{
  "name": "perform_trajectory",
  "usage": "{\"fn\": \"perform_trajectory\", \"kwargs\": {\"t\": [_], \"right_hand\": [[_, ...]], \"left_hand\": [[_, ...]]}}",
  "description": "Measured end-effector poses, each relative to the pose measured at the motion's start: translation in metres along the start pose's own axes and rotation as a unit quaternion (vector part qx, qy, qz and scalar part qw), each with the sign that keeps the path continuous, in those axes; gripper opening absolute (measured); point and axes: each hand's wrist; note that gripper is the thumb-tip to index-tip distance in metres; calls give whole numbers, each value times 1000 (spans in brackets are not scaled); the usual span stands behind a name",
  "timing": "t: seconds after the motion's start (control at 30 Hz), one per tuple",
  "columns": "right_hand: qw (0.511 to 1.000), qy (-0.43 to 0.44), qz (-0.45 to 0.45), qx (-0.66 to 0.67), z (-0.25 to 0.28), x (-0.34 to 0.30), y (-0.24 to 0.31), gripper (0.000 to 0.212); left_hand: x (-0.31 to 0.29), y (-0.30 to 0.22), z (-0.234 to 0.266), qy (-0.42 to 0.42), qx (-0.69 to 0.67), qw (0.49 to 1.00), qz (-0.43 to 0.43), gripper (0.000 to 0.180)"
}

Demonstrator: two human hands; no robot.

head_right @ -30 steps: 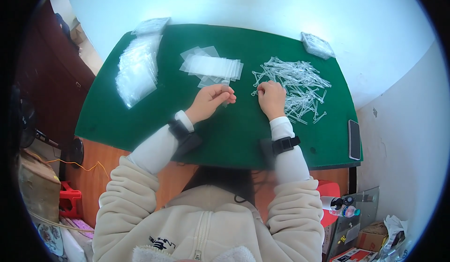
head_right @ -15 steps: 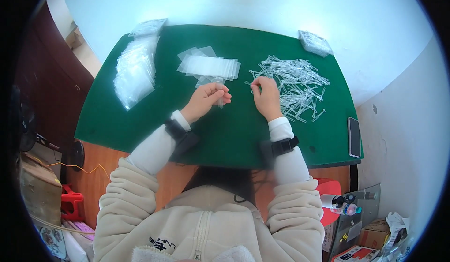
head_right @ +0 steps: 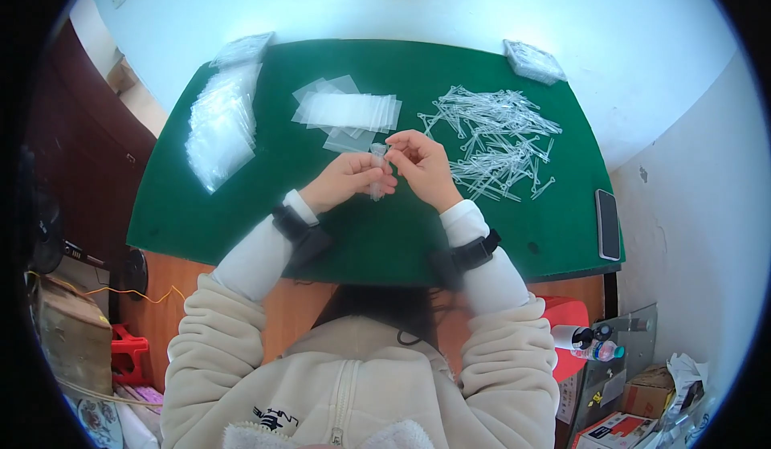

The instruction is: The person picks up a plastic bag and a plastic fastener, places the fastener inside the bag, and seals the bag by hand. This process is repeated with additional plastic bags and plastic fasteners.

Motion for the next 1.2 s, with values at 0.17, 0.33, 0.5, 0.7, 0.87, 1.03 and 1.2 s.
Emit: {"fn": "perform_trajectory", "kwargs": {"t": [0.17,0.33,0.5,0.7,0.87,1.03,1.2], "right_hand": [[992,-3,69,-109,4,0,2,11],[997,-26,24,-65,2,-2,5,12],[995,-2,75,-60,-1,-1,11,11],[990,21,44,-129,-5,2,-2,6],[991,19,63,-120,-16,-1,-1,7],[994,1,40,-106,-23,-3,6,8],[995,-9,30,-99,-21,-4,10,10]], "left_hand": [[2,0,-5,-8,21,999,-24,20],[3,-1,-7,-51,160,978,-128,21],[-3,-7,-9,-109,252,944,-186,20],[-5,-2,-3,-142,300,934,-135,21],[-9,0,5,-147,295,939,-96,21],[-13,-1,11,-132,276,947,-94,22],[-12,-3,8,-115,194,967,-121,23]]}}
Point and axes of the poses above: each hand's wrist, its own x-axis towards the middle knuckle, its own z-axis out of the back of the hand, y = z × x, and after that the axes turned 2 degrees about z, right-handed
